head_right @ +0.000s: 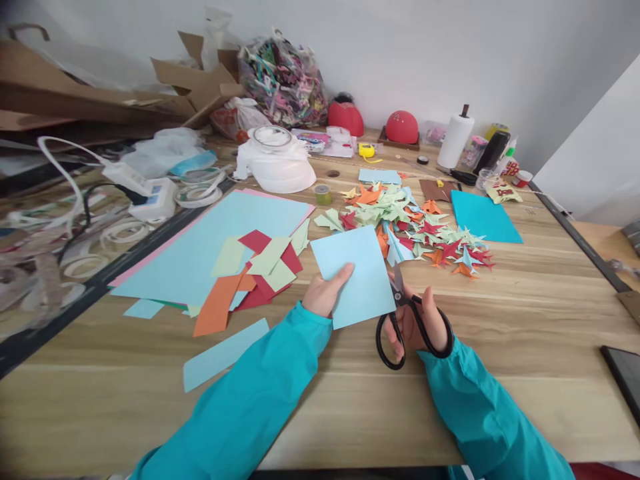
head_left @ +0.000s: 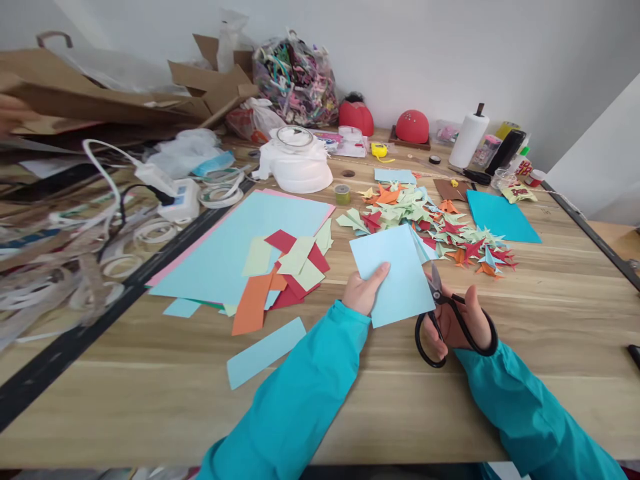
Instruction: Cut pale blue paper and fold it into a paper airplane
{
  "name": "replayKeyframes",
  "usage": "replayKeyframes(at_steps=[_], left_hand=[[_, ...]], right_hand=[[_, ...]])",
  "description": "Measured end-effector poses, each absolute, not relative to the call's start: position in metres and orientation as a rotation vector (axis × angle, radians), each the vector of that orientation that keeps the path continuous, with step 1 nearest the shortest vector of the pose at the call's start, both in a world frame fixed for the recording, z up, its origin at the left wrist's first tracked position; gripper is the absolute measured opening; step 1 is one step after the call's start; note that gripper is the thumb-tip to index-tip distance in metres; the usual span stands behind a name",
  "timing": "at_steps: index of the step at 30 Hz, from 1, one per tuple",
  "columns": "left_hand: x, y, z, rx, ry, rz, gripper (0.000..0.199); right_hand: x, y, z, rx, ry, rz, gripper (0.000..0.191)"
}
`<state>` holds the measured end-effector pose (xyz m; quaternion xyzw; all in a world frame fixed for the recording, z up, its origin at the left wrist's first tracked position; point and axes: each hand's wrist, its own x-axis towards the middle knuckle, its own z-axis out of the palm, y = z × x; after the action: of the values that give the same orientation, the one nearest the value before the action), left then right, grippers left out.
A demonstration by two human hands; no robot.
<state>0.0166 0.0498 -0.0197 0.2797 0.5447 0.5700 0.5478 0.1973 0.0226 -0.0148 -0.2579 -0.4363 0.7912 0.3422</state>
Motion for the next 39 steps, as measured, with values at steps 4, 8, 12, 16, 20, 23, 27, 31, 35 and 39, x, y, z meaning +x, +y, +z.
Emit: replayKeyframes(at_steps=[4, 8, 12, 16, 20, 23, 27, 31, 35, 39], left_hand=[[0.017, 0.051, -0.019, 0.65, 1.302, 1.362, 0.052], [0.016, 0.051, -0.02, 0.665, 1.298, 1.378, 0.055], [0.014, 0.05, -0.021, 0.707, 1.27, 1.339, 0.057], [0.013, 0.048, -0.023, 0.726, 1.22, 1.282, 0.057], [0.014, 0.047, -0.021, 0.732, 1.204, 1.264, 0.055], [0.016, 0.046, -0.017, 0.711, 1.208, 1.274, 0.053], [0.019, 0.045, -0.012, 0.67, 1.227, 1.301, 0.049], [0.017, 0.047, -0.013, 0.655, 1.287, 1.321, 0.049], [0.013, 0.049, -0.017, 0.68, 1.322, 1.311, 0.05], [0.013, 0.05, -0.018, 0.644, 1.282, 1.321, 0.053]], right_hand=[[0.197, 0.022, -0.016, -0.713, -1.128, 2.024, 0.087], [0.196, 0.022, -0.016, -0.719, -1.143, 2.018, 0.086], [0.199, 0.022, -0.013, -0.655, -1.188, 2.107, 0.086], [0.202, 0.024, -0.012, -0.58, -1.198, 2.226, 0.084], [0.203, 0.023, -0.013, -0.599, -1.178, 2.215, 0.083], [0.203, 0.023, -0.013, -0.617, -1.161, 2.177, 0.082], [0.201, 0.024, -0.013, -0.63, -1.147, 2.137, 0.082], [0.201, 0.025, -0.014, -0.629, -1.107, 2.131, 0.079], [0.203, 0.025, -0.013, -0.557, -1.082, 2.17, 0.073], [0.205, 0.024, -0.01, -0.557, -1.123, 2.202, 0.076]])
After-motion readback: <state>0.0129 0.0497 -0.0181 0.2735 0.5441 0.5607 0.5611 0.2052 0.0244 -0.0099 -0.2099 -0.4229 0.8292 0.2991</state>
